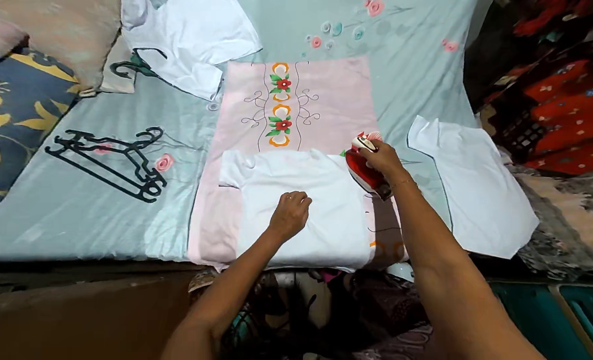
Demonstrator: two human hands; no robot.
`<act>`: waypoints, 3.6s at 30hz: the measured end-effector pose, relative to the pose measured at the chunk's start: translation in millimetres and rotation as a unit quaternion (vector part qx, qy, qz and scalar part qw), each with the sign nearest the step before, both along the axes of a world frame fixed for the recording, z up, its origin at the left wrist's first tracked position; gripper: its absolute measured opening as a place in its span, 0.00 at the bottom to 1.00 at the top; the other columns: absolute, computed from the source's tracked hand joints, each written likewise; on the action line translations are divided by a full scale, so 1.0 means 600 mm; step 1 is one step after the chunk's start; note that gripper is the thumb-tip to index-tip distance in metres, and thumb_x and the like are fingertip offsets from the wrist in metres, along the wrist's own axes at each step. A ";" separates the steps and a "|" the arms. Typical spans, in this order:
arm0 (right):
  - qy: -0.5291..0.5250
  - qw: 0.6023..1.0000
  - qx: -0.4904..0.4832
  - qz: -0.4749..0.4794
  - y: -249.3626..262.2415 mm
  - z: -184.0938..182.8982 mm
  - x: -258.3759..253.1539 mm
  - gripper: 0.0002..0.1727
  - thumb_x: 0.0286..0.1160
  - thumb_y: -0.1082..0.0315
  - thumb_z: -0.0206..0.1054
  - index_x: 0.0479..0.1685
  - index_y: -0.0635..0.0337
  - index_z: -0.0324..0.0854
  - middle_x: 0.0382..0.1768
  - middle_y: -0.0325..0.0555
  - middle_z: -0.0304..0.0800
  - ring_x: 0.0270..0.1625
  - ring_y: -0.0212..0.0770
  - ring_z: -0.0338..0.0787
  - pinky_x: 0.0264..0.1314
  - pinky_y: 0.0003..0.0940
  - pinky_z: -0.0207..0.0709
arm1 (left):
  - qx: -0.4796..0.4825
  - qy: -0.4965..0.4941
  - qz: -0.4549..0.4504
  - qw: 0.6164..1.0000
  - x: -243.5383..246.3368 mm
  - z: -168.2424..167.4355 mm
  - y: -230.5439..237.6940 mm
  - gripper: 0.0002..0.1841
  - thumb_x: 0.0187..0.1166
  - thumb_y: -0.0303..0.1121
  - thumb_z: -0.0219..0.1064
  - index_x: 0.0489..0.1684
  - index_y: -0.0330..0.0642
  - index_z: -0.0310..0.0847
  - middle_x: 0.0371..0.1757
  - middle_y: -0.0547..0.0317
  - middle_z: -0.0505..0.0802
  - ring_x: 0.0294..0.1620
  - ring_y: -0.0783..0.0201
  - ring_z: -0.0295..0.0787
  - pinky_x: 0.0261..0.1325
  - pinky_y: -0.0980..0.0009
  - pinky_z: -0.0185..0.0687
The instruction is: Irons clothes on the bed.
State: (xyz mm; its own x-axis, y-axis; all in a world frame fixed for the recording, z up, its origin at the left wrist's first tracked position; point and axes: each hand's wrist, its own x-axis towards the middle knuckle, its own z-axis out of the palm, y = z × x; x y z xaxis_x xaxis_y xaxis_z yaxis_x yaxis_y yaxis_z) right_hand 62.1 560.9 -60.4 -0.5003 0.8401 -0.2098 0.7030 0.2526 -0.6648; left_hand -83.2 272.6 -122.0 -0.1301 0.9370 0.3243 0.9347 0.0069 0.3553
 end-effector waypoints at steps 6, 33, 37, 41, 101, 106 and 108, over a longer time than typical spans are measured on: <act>0.008 0.999 -0.034 -0.024 -0.053 0.011 0.087 0.27 0.83 0.50 0.68 0.73 0.57 0.79 0.46 0.65 0.88 0.37 0.57 0.87 0.44 0.59 0.80 | 0.023 0.002 0.008 1.000 0.002 -0.011 -0.002 0.12 0.80 0.26 0.60 0.50 0.36 0.91 0.56 0.42 0.94 0.62 0.43 0.91 0.68 0.45 0.81; -0.050 0.983 -0.040 0.170 -0.029 0.028 0.145 0.17 0.83 0.59 0.70 0.38 0.67 0.82 0.27 0.53 0.82 0.31 0.47 0.81 0.40 0.50 0.75 | -0.389 -0.145 0.009 0.910 0.127 0.122 0.153 0.18 0.88 0.35 0.55 0.64 0.31 0.81 0.62 0.35 0.90 0.70 0.39 0.85 0.69 0.39 0.76; -0.095 0.977 -0.026 0.191 -0.034 0.035 0.152 0.20 0.80 0.55 0.73 0.34 0.66 0.82 0.25 0.52 0.80 0.31 0.48 0.80 0.40 0.52 0.73 | -0.380 -0.156 0.008 0.912 0.126 0.112 0.147 0.19 0.89 0.36 0.53 0.65 0.30 0.80 0.65 0.36 0.88 0.72 0.41 0.84 0.71 0.42 0.76; -0.130 0.966 -0.022 0.220 -0.049 0.042 0.158 0.27 0.76 0.44 0.73 0.38 0.65 0.84 0.31 0.55 0.84 0.38 0.53 0.85 0.47 0.60 0.75 | -0.389 -0.166 0.019 0.906 0.130 0.111 0.152 0.20 0.89 0.37 0.54 0.66 0.31 0.81 0.66 0.37 0.88 0.72 0.42 0.83 0.72 0.41 0.74; -0.060 0.993 -0.047 -0.090 -0.057 0.090 0.280 0.25 0.90 0.50 0.60 0.61 0.68 0.79 0.44 0.61 0.86 0.40 0.52 0.87 0.47 0.53 0.80 | -0.295 -0.003 -0.073 0.953 0.237 0.084 0.275 0.18 0.88 0.21 0.49 0.69 0.21 0.75 0.69 0.26 0.83 0.75 0.32 0.79 0.72 0.41 0.76; -0.022 0.988 -0.033 -0.147 -0.044 0.097 0.307 0.26 0.90 0.49 0.59 0.62 0.68 0.78 0.42 0.60 0.85 0.37 0.50 0.84 0.45 0.51 0.78 | -0.271 -0.060 -0.068 0.958 0.241 0.118 0.291 0.16 0.89 0.23 0.51 0.67 0.25 0.79 0.60 0.29 0.89 0.68 0.34 0.86 0.68 0.42 0.81; -0.022 0.989 -0.033 -0.139 -0.039 0.090 0.313 0.26 0.90 0.50 0.59 0.64 0.69 0.78 0.44 0.62 0.86 0.40 0.52 0.86 0.48 0.54 0.79 | -0.315 -0.070 -0.112 0.940 0.242 0.132 0.286 0.16 0.90 0.28 0.54 0.65 0.26 0.80 0.61 0.30 0.90 0.69 0.35 0.86 0.69 0.38 0.78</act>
